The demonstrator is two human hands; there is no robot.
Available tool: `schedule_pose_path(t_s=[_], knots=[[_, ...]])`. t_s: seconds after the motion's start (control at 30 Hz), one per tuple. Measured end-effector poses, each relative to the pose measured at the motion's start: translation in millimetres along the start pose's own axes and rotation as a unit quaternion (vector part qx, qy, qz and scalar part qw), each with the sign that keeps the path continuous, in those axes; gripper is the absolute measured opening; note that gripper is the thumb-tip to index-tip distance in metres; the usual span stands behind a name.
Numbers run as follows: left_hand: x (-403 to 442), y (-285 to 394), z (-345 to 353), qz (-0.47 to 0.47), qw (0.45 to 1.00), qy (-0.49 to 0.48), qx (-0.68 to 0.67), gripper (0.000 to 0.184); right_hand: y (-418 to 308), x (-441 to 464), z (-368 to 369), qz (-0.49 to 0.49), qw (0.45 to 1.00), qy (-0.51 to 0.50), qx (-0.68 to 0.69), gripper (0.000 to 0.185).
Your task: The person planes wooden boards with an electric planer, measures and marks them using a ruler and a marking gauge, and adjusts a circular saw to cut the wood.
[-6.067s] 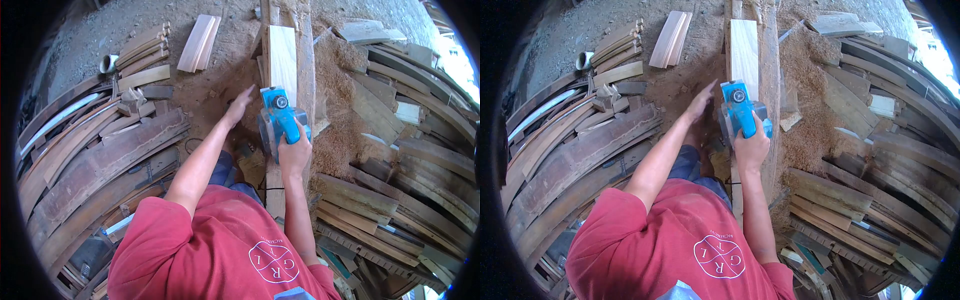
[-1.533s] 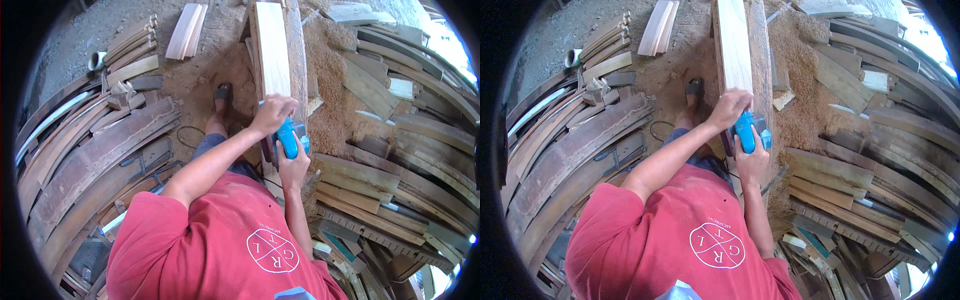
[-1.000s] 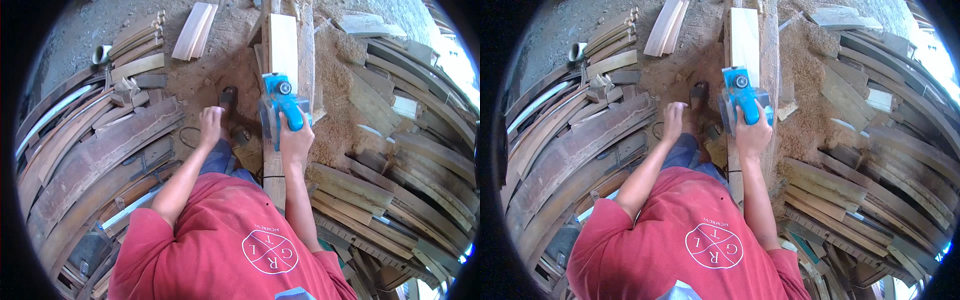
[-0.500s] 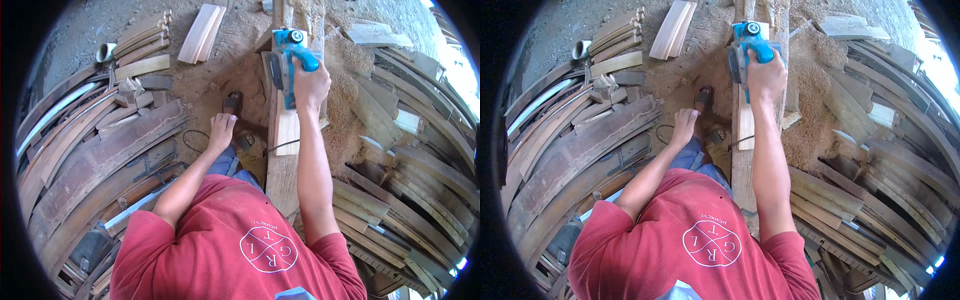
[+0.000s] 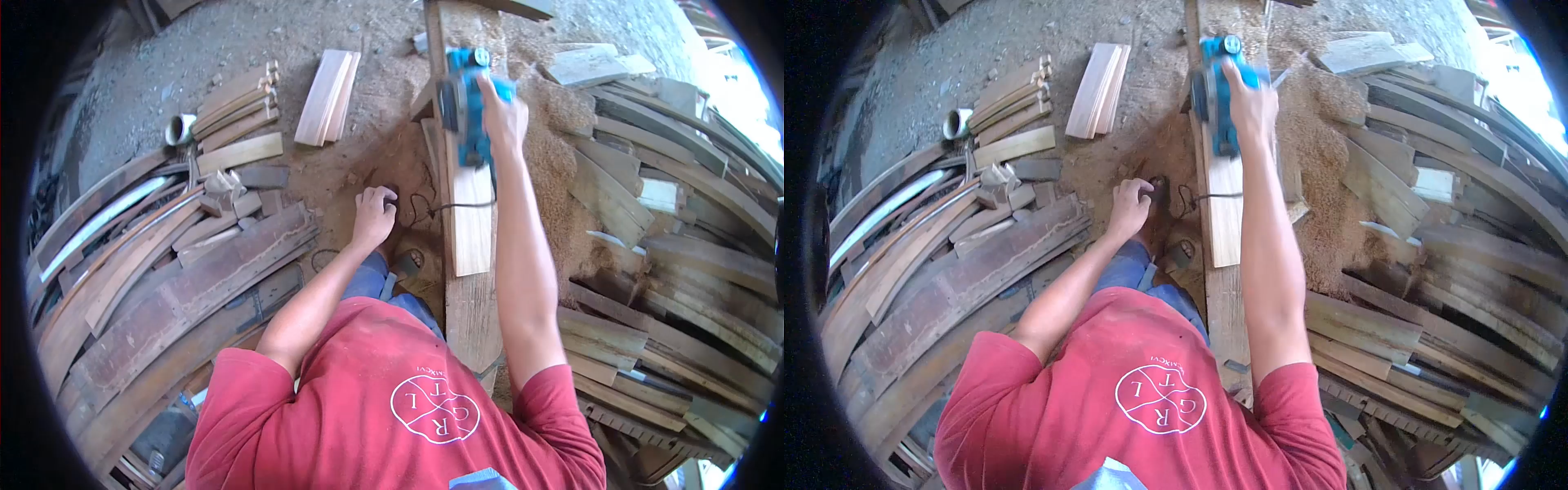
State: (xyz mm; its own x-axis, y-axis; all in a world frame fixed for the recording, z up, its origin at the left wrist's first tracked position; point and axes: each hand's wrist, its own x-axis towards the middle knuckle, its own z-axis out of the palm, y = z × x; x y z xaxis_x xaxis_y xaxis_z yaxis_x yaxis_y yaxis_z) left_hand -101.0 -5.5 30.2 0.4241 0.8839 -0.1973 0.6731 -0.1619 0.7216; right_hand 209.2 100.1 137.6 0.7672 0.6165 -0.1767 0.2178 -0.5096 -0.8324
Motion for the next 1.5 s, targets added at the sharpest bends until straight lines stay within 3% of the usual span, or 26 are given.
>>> schedule_pose_path(t_s=[0.1, 0.17, 0.3, 0.37, 0.4, 0.43, 0.5, 0.53, 0.57, 0.63, 0.67, 0.7, 0.77, 0.83, 0.93, 1.07, 1.3, 1.43, 1.5], knots=[[4, 20, 12, -0.039, 0.998, -0.025, -0.032, 0.035, 31, -92, -67, 0.041, 0.999, 0.020, 0.026, 0.045], [5, 38, 32, -0.041, 0.994, 0.005, -0.099, 0.047, 42, -166, -110, 0.102, 0.982, 0.070, 0.140, 0.038], [-1, 97, 82, 0.003, 0.994, 0.025, -0.105, 0.079, 87, -287, -170, 0.153, 0.968, 0.151, 0.129, 0.039], [-5, 142, 95, -0.093, 0.991, -0.038, -0.086, 0.111, 110, -328, -187, 0.207, 0.954, 0.186, 0.115, 0.040], [-4, 152, 119, -0.142, 0.988, -0.049, -0.024, 0.140, 115, -342, -192, 0.198, 0.953, 0.192, 0.123, 0.040], [-3, 163, 121, -0.131, 0.990, -0.044, -0.024, 0.140, 119, -355, -194, 0.219, 0.950, 0.200, 0.094, 0.041], [0, 179, 120, -0.212, 0.971, -0.100, 0.056, 0.153, 132, -373, -200, 0.235, 0.945, 0.212, 0.076, 0.042], [1, 172, 136, -0.208, 0.973, -0.063, 0.076, 0.159, 140, -379, -202, 0.245, 0.948, 0.198, 0.053, 0.043], [1, 155, 150, -0.198, 0.975, -0.054, 0.078, 0.159, 150, -383, -203, 0.254, 0.949, 0.184, 0.030, 0.044], [4, 111, 151, -0.083, 0.996, 0.004, -0.036, 0.158, 181, -385, -199, 0.215, 0.956, 0.187, 0.074, 0.047], [-1, 118, 102, -0.095, 0.989, -0.089, -0.072, 0.156, 192, -383, -196, 0.183, 0.963, 0.190, 0.055, 0.049], [-2, 112, 81, -0.094, 0.987, -0.110, -0.064, 0.147, 197, -382, -193, 0.151, 0.969, 0.191, 0.037, 0.051], [12, 63, 70, 0.016, 0.959, -0.129, -0.253, 0.126, 181, -383, -197, 0.191, 0.970, 0.151, -0.008, 0.054], [-15, 90, 9, 0.001, 0.832, -0.200, -0.517, 0.091, 198, -376, -191, 0.145, 0.981, 0.126, -0.028, 0.056], [-40, 109, -56, -0.113, 0.723, -0.302, -0.610, 0.059, 210, -373, -184, 0.129, 0.985, 0.102, -0.058, 0.059], [-61, 108, -82, -0.154, 0.703, -0.273, -0.639, 0.059, 221, -370, -178, 0.098, 0.989, 0.089, -0.062, 0.062], [-68, 97, -100, -0.143, 0.720, -0.230, -0.639, 0.054, 212, -372, -181, 0.091, 0.990, 0.086, -0.066, 0.065], [-58, 81, -116, -0.200, 0.731, -0.175, -0.628, 0.057, 211, -370, -180, 0.094, 0.990, 0.089, -0.048, 0.054], [-47, 64, -127, -0.272, 0.720, -0.154, -0.619, 0.054, 209, -372, -183, 0.115, 0.988, 0.069, -0.070, 0.055]])
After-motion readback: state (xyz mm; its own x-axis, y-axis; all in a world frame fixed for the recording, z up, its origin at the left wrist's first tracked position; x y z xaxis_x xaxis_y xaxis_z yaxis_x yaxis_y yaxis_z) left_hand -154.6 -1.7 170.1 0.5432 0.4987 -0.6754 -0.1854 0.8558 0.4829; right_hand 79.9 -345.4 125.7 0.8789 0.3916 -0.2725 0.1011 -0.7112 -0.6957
